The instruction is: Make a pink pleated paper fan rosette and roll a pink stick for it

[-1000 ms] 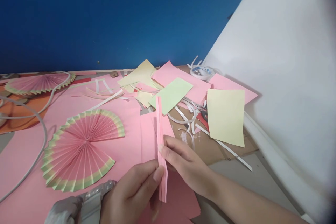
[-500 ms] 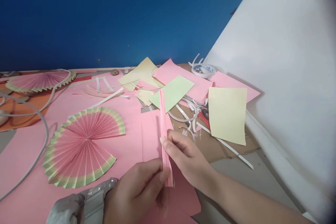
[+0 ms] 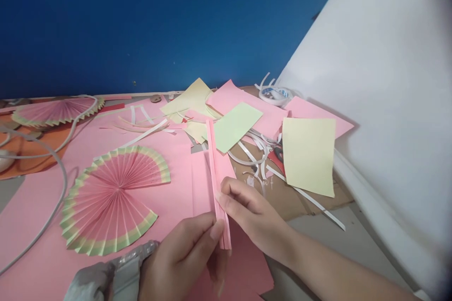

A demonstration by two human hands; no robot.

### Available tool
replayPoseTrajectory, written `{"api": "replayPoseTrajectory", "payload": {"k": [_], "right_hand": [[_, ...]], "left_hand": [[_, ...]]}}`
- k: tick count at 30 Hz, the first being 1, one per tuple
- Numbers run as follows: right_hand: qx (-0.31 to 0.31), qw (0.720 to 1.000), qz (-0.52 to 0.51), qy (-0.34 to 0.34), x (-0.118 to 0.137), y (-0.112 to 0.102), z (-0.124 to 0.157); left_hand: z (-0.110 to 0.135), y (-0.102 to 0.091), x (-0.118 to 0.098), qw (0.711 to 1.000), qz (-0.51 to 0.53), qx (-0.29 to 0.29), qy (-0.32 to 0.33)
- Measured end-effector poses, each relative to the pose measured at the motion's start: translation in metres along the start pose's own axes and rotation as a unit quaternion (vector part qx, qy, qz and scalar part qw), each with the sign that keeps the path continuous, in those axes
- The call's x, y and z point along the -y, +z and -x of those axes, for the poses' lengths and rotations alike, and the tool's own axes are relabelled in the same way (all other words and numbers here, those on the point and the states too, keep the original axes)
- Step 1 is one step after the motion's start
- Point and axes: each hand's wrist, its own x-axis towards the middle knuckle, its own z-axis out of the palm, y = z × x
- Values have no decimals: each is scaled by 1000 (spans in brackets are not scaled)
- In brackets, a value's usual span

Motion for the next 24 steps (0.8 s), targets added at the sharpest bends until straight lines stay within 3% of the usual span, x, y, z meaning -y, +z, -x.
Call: {"api": "replayPoseTrajectory", "payload": {"k": [7,13,20,24], "right_hand": [[14,1000,-21,-5,0,3,0],[23,998,-52,-17,-3,4,2],[-57,995,-45,-64,-8,2,-1],[5,995,-91,-29,-5,-1,-1]], "left_hand": [[4,0,8,998,-64,-16,-9],[6,0,10,998,-39,-41,10],[1,-3,0,999,-14,40,17],[2,-6,1,999,-23,18,21]]}}
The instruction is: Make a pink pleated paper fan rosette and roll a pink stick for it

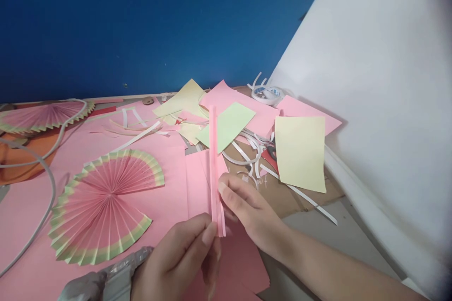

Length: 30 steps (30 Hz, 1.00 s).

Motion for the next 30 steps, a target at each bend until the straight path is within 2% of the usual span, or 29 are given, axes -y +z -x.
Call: {"api": "replayPoseTrajectory", "payload": {"k": [3,6,9,14,18,24,28,30], "right_hand": [[43,998,-24,33,1,0,1],[54,996,-33,56,2,0,1],[42,997,-12,61,3,1,1],[7,998,52,18,3,3,0],[-1,998,58,0,3,4,0],[7,999,39,6,0,6,0],[-23,998,58,0,1,6,1],[4,999,42,26,4,4,1]], "left_hand": [[1,-1,1,1000,-7,2,10],[1,-1,0,1000,2,2,2],[1,0,-2,1000,1,4,-1],[0,1,0,999,-30,17,5],[-1,2,1,1000,-19,11,14],[-2,4,-1,1000,7,1,30],[-2,3,1,1000,-2,-2,24],[-1,3,1,1000,2,-7,22]]}}
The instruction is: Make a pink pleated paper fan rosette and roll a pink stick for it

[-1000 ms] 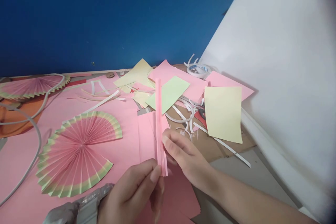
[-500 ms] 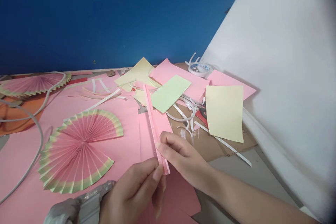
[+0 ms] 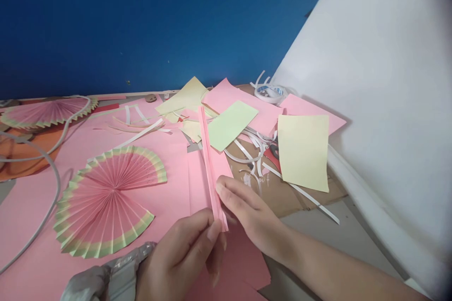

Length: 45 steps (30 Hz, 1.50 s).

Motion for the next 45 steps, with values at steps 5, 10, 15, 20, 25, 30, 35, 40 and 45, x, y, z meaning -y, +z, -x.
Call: {"api": "replayPoseTrajectory", "payload": {"k": [5,10,15,20,25,30,35,40,45], "right_hand": [[77,996,11,34,7,-3,2],[-8,993,121,9,10,4,2],[-18,985,172,5,8,8,3],[-22,982,186,-6,3,8,4],[-12,989,149,-21,-1,6,3],[17,993,121,-4,6,2,3],[45,994,99,18,12,3,3],[8,994,109,12,7,9,3],[5,991,132,17,6,8,3]], "left_hand": [[2,-1,-1,1000,14,-2,-2],[1,-1,0,1000,-5,7,-11],[-1,-1,-1,999,-32,2,-9],[-3,0,2,999,-30,-5,-7],[-1,0,5,1000,-13,-9,-1],[0,-2,6,1000,16,-8,18],[-1,-2,6,999,15,-17,23],[-2,-1,5,1000,-6,-15,7],[-3,-2,6,1000,-5,-15,8]]}}
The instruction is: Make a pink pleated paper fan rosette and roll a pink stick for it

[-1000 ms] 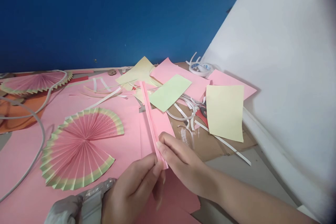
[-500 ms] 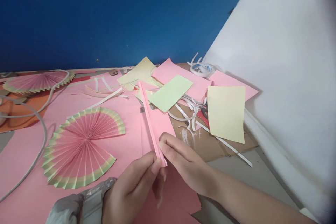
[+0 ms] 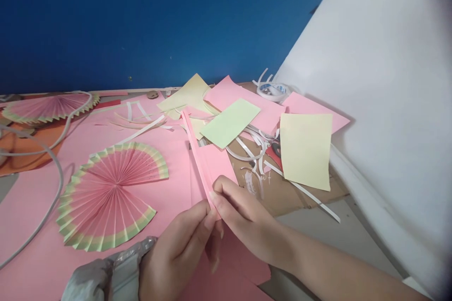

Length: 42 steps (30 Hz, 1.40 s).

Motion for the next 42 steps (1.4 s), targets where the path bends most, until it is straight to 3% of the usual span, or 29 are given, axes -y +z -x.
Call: {"api": "replayPoseTrajectory", "payload": {"k": [5,10,13,17,23,26,30,36,42], "right_hand": [[45,999,-16,9,1,-6,0],[2,999,-24,-30,0,-3,0],[-5,1000,-21,-19,0,0,1],[-11,1000,25,-12,2,0,1],[27,993,113,-18,-1,-5,0],[-2,988,138,-67,-5,-6,1],[88,985,121,-85,-4,-10,3],[169,971,158,-60,1,-16,-1],[120,979,156,-55,-4,-17,-1]], "left_hand": [[-2,0,-1,1000,-1,1,14],[-2,0,-4,1000,14,-4,0],[-1,0,-4,1000,12,0,-2],[-1,1,-3,1000,0,2,2],[1,1,1,1000,-23,1,18],[7,-1,4,996,-41,-42,64],[8,-5,2,989,6,-93,118],[-1,-7,2,985,18,-164,50],[-1,-7,5,975,21,-216,56]]}}
